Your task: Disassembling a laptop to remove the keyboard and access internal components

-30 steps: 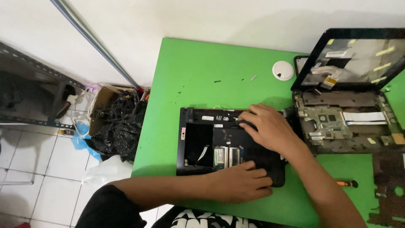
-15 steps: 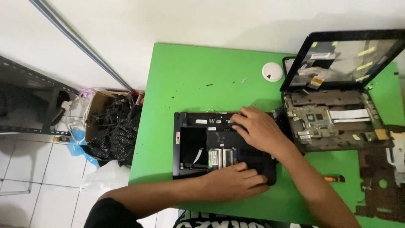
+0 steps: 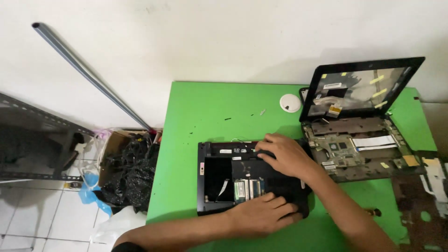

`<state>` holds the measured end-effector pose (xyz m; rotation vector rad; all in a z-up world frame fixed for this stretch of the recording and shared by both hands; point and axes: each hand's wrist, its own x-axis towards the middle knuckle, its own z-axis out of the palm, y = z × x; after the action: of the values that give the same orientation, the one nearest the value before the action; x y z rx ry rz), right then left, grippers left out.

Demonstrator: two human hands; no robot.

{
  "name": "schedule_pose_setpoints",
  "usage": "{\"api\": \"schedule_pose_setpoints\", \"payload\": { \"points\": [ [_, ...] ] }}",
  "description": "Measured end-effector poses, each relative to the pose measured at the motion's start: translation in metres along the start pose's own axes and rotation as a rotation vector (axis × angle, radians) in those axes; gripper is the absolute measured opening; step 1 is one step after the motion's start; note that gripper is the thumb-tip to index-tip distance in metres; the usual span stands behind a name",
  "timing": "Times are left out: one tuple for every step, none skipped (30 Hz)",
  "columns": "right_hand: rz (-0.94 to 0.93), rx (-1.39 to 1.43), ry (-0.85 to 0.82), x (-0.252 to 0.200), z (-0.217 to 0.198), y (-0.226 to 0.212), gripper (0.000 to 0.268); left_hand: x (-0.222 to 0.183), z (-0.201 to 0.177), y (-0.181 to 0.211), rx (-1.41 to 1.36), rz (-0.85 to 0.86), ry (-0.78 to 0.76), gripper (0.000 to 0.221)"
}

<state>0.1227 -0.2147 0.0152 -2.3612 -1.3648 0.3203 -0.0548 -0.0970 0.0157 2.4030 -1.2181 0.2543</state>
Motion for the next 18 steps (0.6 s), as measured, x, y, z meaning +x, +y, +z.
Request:
{"api": "schedule_pose_setpoints", "payload": {
  "points": [
    [-0.008, 0.007, 0.009, 0.005, -0.003, 0.0, 0.015, 0.0, -0.002, -0.005, 0.009, -0.003, -0.01, 0.051],
    [-0.012, 0.005, 0.021, 0.004, -0.004, 0.0, 0.016, 0.001, -0.002, -0.003, 0.009, -0.068, 0.055, 0.051],
    [-0.015, 0.003, 0.033, 0.003, -0.004, -0.001, 0.017, 0.001, -0.003, -0.003, 0.01, -0.134, 0.12, 0.052],
    [-0.021, -0.007, 0.028, 0.003, -0.007, 0.0, 0.017, 0.002, -0.004, -0.004, 0.014, -0.136, 0.132, 0.052],
    [-0.005, -0.005, 0.017, 0.004, -0.009, -0.001, 0.018, 0.001, -0.006, -0.005, -0.066, -0.217, 0.156, 0.057],
    [-0.003, 0.004, -0.013, 0.003, -0.008, -0.003, 0.018, -0.001, -0.005, 0.0, -0.151, -0.32, 0.187, 0.063],
    [-0.022, -0.002, -0.036, 0.004, -0.007, -0.004, 0.018, -0.001, -0.003, 0.002, -0.15, -0.344, 0.206, 0.063],
    [-0.012, -0.005, -0.036, 0.005, -0.007, -0.004, 0.018, -0.001, -0.002, 0.001, -0.101, -0.334, 0.213, 0.06],
    [-0.001, -0.008, -0.036, 0.006, -0.008, -0.002, 0.019, 0.0, -0.001, 0.0, -0.051, -0.325, 0.218, 0.059],
    [-0.001, 0.003, -0.034, 0.011, -0.007, -0.002, 0.019, -0.001, 0.0, -0.003, -0.051, -0.328, 0.208, 0.059],
    [-0.051, -0.009, -0.019, 0.015, -0.005, 0.0, 0.018, -0.001, 0.002, -0.007, -0.039, -0.348, 0.221, 0.056],
    [-0.067, -0.025, -0.005, 0.008, -0.004, 0.005, 0.018, 0.003, 0.009, -0.007, -0.051, -0.345, 0.231, 0.055],
    [-0.034, -0.019, -0.002, 0.0, -0.005, 0.003, 0.018, 0.002, 0.007, -0.002, -0.075, -0.326, 0.217, 0.055],
    [-0.042, -0.02, -0.018, 0.004, -0.006, 0.001, 0.017, 0.0, 0.003, -0.002, -0.046, -0.345, 0.214, 0.054],
    [-0.05, -0.021, -0.033, 0.007, -0.008, -0.002, 0.017, -0.003, 0.0, -0.001, -0.018, -0.364, 0.211, 0.053],
    [-0.051, -0.032, -0.034, 0.008, -0.006, -0.004, 0.017, -0.004, -0.001, 0.001, -0.017, -0.36, 0.221, 0.053],
    [-0.05, -0.015, -0.043, 0.007, -0.005, -0.006, 0.018, -0.005, -0.002, 0.003, -0.021, -0.375, 0.217, 0.053],
    [-0.042, 0.001, -0.037, 0.008, -0.006, -0.006, 0.02, -0.004, -0.006, 0.002, -0.022, -0.374, 0.206, 0.053]
  ]
}}
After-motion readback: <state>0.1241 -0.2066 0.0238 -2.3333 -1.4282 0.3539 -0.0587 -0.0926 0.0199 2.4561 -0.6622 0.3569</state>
